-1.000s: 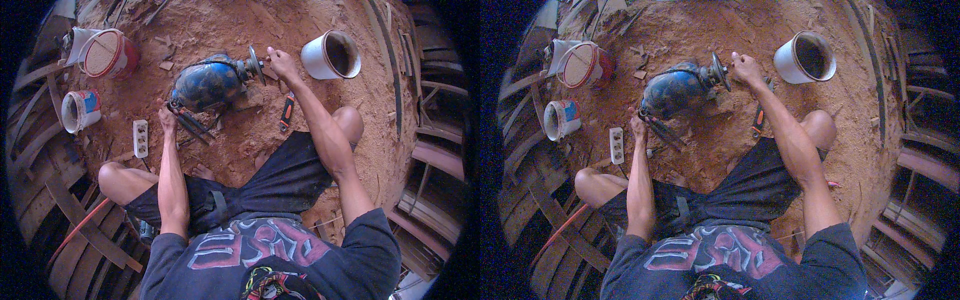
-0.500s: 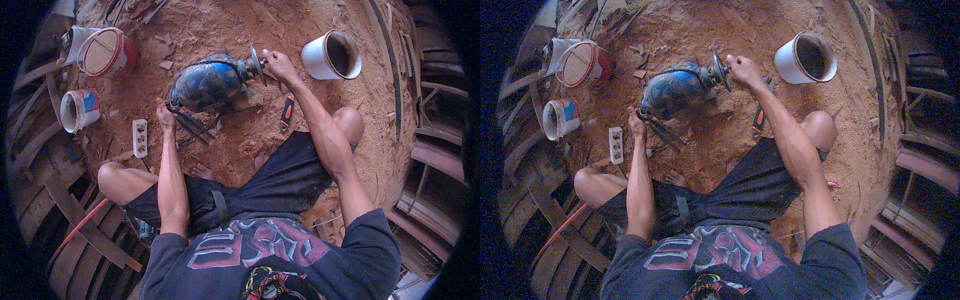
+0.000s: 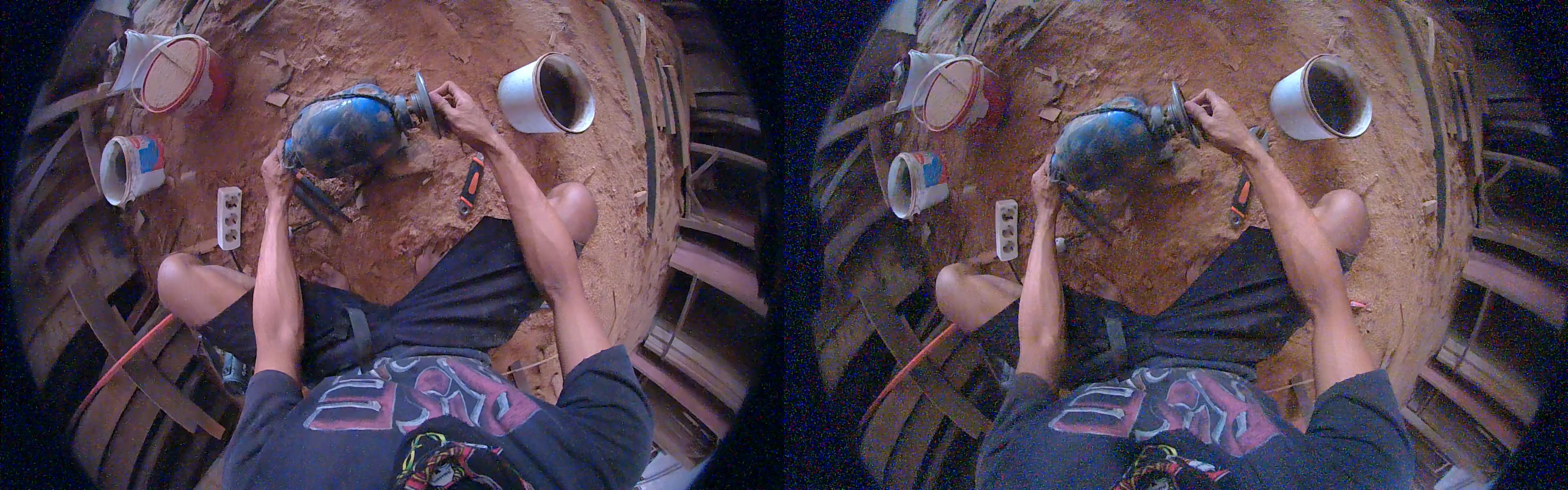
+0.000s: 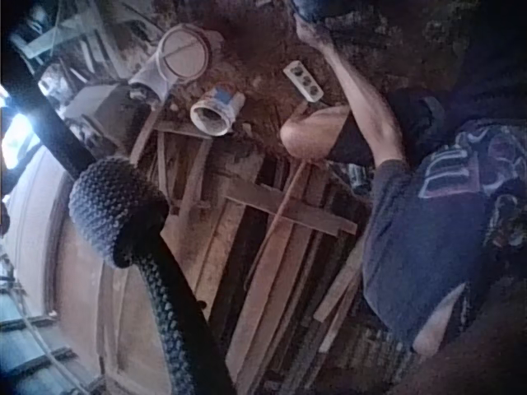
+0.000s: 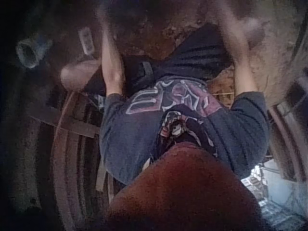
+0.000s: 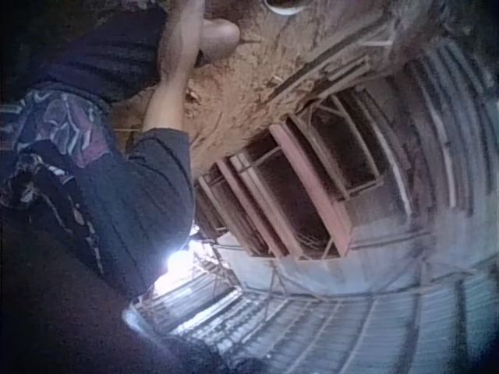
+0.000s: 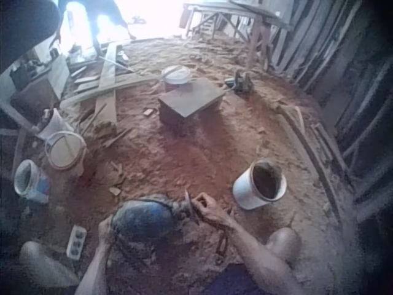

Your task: The person sits on the floor and uses a wrench to tighten a nut on a blue electric tool, likely a sander or grinder. They repeatedly adjust the tool and the wrench to secure the attachment.

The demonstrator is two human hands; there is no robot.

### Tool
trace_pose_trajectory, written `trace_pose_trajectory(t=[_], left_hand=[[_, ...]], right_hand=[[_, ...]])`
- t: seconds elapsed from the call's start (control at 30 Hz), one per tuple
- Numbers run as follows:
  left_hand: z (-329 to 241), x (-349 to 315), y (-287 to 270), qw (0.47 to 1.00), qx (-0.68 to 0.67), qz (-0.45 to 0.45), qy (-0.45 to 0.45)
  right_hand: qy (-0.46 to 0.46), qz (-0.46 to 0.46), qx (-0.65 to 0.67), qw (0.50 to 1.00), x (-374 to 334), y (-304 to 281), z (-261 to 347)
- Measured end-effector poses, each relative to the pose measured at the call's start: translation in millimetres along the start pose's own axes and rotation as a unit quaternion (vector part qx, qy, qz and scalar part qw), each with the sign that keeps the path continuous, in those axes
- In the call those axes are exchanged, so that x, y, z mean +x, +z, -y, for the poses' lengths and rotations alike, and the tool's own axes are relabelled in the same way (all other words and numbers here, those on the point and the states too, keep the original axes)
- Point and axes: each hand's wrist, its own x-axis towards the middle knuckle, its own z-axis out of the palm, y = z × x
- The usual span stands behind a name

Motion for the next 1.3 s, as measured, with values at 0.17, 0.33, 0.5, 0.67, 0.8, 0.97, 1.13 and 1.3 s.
trace_pose_trajectory(t=[0.17,0.33,0.5,0.67,0.8,0.97,1.13,1.3], left_hand=[[-4.2,2.3,2.2,0.999,0.040,-0.020,-0.005],[1.7,5.8,-0.2,0.993,0.115,-0.013,0.013],[30.6,10.6,0.4,0.989,0.140,-0.051,0.020],[15.9,1.7,17.2,0.989,0.066,-0.128,0.036],[23.8,2.8,19.1,0.987,0.018,-0.144,0.064],[24.5,-0.1,16.5,0.993,0.012,-0.104,0.056],[19.9,-1.7,0.6,0.994,-0.029,-0.067,0.077],[17.4,-16.1,-16.6,0.972,-0.230,0.016,-0.042]], right_hand=[[-0.035,-0.004,-0.021,0.999,1.6,1.3,-8.3],[-0.052,-0.008,-0.031,0.998,3.1,1.7,-16.6],[-0.049,-0.026,-0.070,0.996,1.7,5.5,-9.7],[0.005,-0.053,-0.101,0.993,3.0,7.9,-8.5],[0.026,-0.070,-0.104,0.992,5.9,10.2,-8.4],[0.061,-0.063,-0.076,0.993,3.6,12.1,1.2],[0.182,-0.040,-0.077,0.979,3.8,3.2,25.0],[0.112,-0.161,-0.012,0.981,12.4,-15.5,15.2]])
